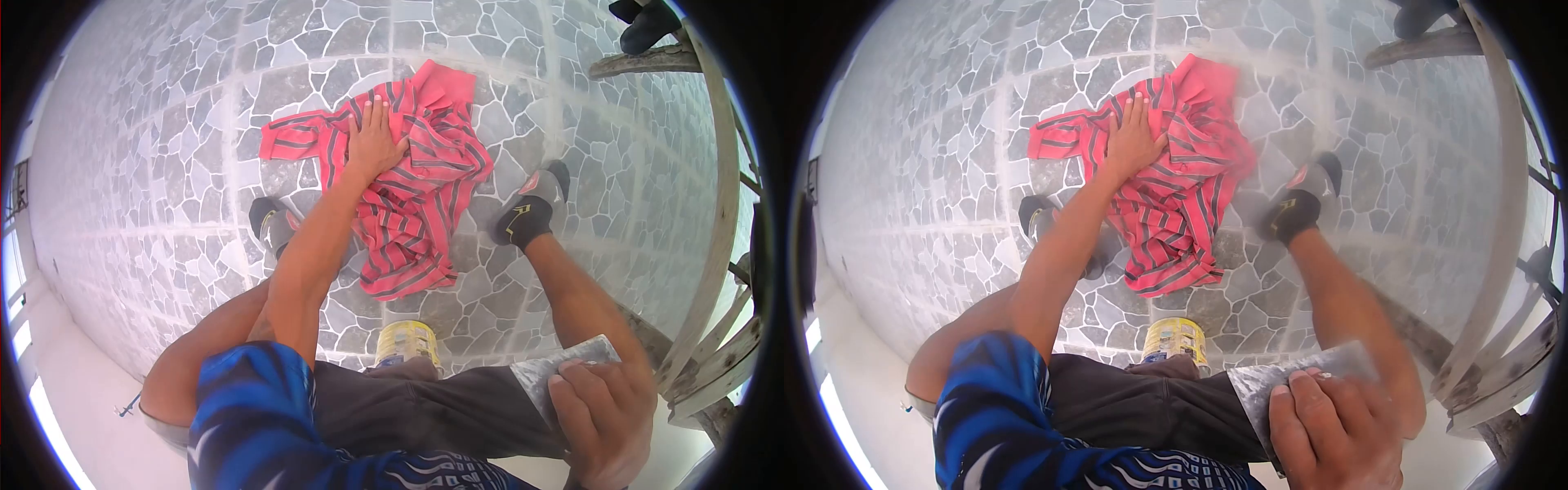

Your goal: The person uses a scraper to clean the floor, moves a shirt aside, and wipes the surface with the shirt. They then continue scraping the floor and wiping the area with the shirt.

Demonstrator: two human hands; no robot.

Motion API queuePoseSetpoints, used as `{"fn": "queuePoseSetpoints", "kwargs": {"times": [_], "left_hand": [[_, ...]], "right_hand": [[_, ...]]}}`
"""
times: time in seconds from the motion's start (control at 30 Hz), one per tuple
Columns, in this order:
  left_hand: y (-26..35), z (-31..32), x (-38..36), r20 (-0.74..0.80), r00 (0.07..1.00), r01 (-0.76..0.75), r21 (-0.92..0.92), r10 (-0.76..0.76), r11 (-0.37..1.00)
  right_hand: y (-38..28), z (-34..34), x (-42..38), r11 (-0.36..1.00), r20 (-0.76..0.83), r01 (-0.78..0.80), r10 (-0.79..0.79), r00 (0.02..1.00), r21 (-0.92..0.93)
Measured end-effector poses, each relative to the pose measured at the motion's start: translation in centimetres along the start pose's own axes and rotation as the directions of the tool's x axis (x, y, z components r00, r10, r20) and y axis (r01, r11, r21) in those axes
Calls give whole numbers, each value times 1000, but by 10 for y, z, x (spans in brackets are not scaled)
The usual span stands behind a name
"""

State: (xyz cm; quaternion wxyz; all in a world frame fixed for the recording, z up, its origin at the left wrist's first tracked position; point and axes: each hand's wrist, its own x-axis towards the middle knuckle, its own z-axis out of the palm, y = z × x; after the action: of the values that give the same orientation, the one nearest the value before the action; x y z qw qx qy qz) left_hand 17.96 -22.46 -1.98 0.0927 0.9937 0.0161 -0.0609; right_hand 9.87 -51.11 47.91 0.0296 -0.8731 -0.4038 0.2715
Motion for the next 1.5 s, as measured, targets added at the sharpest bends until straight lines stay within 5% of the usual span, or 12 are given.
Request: {"fn": "queuePoseSetpoints", "kwargs": {"times": [0.27,0.53,0.7,0.87,1.03,1.1,1.2,1.37,1.5], "left_hand": [[-18,-12,105,47,998,45,58,-48,997],[33,6,-32,39,997,-68,-5,68,998],[10,6,55,-74,991,-116,-27,114,993],[-4,-13,143,172,983,-71,4,70,997],[31,4,41,-27,1000,-16,-127,13,992],[40,-1,-11,112,991,-63,-56,69,996],[39,3,-26,37,995,-86,-53,88,995],[15,0,53,-33,998,-58,-44,56,997],[-6,-21,125,141,989,-58,103,43,993]], "right_hand": [[-6,2,7,995,-40,-92,94,995,48],[5,-6,12,996,52,-68,65,997,63],[4,6,11,997,71,-58,54,996,56],[6,1,17,998,6,-44,44,999,38],[8,0,12,997,-4,-64,65,998,38],[15,2,13,995,42,-64,61,997,72],[19,-6,13,995,158,-57,42,987,88],[13,6,1,997,95,-75,71,993,37],[14,1,4,997,80,-61,57,995,53]]}}
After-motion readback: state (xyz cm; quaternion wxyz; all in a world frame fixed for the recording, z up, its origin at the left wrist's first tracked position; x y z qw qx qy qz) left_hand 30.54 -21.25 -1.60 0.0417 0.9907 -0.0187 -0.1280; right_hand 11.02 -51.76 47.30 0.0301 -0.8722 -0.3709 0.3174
